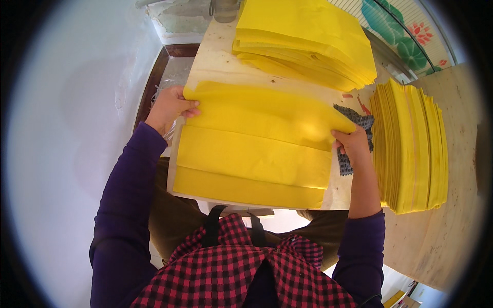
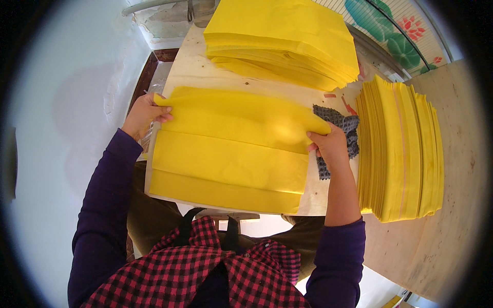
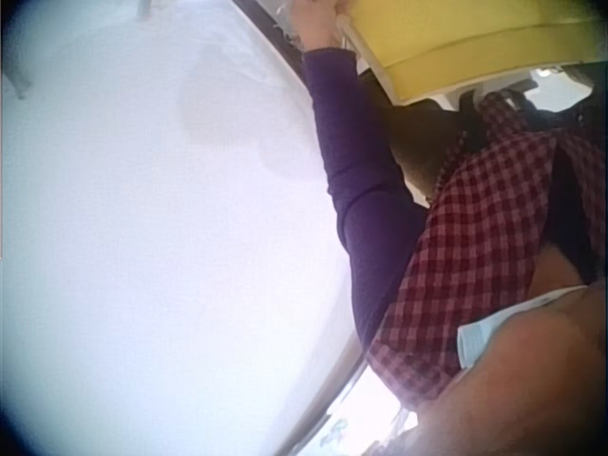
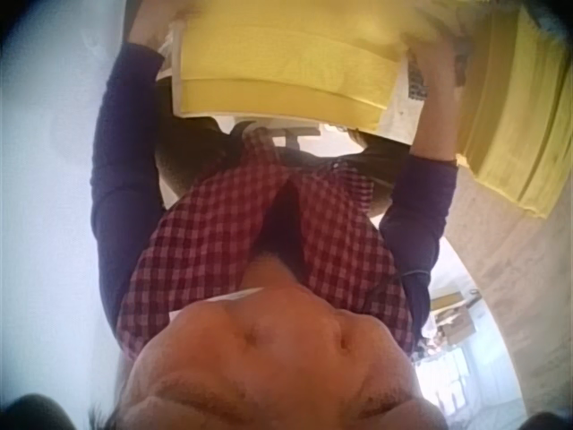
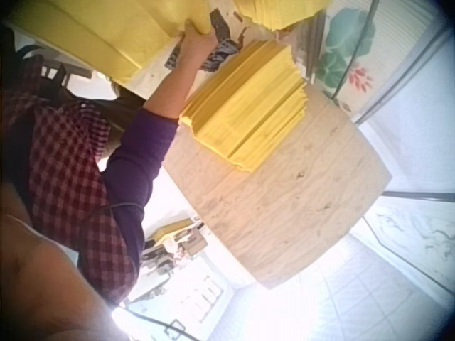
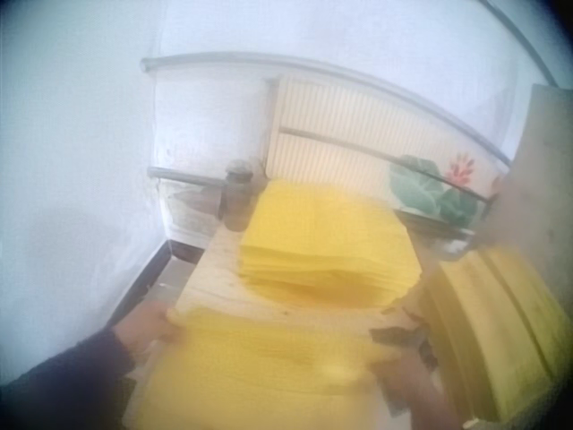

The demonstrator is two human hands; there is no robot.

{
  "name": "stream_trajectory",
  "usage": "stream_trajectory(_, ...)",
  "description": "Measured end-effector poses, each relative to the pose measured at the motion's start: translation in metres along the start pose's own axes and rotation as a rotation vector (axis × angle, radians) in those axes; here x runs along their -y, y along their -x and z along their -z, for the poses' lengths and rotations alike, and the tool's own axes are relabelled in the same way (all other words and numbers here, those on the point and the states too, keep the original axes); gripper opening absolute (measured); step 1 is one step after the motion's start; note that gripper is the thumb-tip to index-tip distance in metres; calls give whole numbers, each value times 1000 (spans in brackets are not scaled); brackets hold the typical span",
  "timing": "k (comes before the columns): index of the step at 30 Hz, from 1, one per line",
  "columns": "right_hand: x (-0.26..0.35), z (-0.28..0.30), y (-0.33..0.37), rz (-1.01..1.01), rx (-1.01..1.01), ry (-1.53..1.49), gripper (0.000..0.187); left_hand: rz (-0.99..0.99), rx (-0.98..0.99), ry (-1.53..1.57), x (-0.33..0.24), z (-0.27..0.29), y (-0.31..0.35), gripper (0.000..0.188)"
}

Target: The person folds large yellow sheets in half and then in half again, smoothing each fold with both hands. The folded sheets are stacked on the table to the right.

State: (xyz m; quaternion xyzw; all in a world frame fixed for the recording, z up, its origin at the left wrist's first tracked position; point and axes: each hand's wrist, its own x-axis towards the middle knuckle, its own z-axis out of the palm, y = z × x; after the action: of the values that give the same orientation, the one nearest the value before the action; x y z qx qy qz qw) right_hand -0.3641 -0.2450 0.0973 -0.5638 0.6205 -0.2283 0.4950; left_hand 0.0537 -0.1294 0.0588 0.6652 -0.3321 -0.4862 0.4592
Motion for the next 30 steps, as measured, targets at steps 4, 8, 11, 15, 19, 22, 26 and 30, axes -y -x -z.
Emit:
stream_trajectory(4, -27, -2, -1, 122, 29, -150, 11, -89, 17, 31, 8, -1, 4, 15)
stream_trajectory(8, -53, -5, 0, 245, 51, -186, 10, -256, 1, -81, 19, -2, 5, 22)
stream_trajectory(11, -66, -11, 6, 346, 35, -233, 10, -270, -15, -145, 25, -2, 5, 22)
stream_trajectory(15, -77, -17, 10, 408, 6, -292, 11, -275, 29, -29, 30, 1, 5, 20)
stream_trajectory(19, -85, -18, 10, 463, 6, -269, 13, -352, 35, -63, 38, 4, 2, 20)
stream_trajectory(22, -89, -17, 10, 504, 9, -226, 14, -482, 40, -113, 47, 6, -2, 21)
stream_trajectory(26, -93, -19, 12, 552, 2, -207, 15, -568, 37, -77, 54, 5, -3, 21)
stream_trajectory(30, -96, -22, 14, 549, 11, -277, 15, -741, -13, -260, 51, 2, 1, 24)
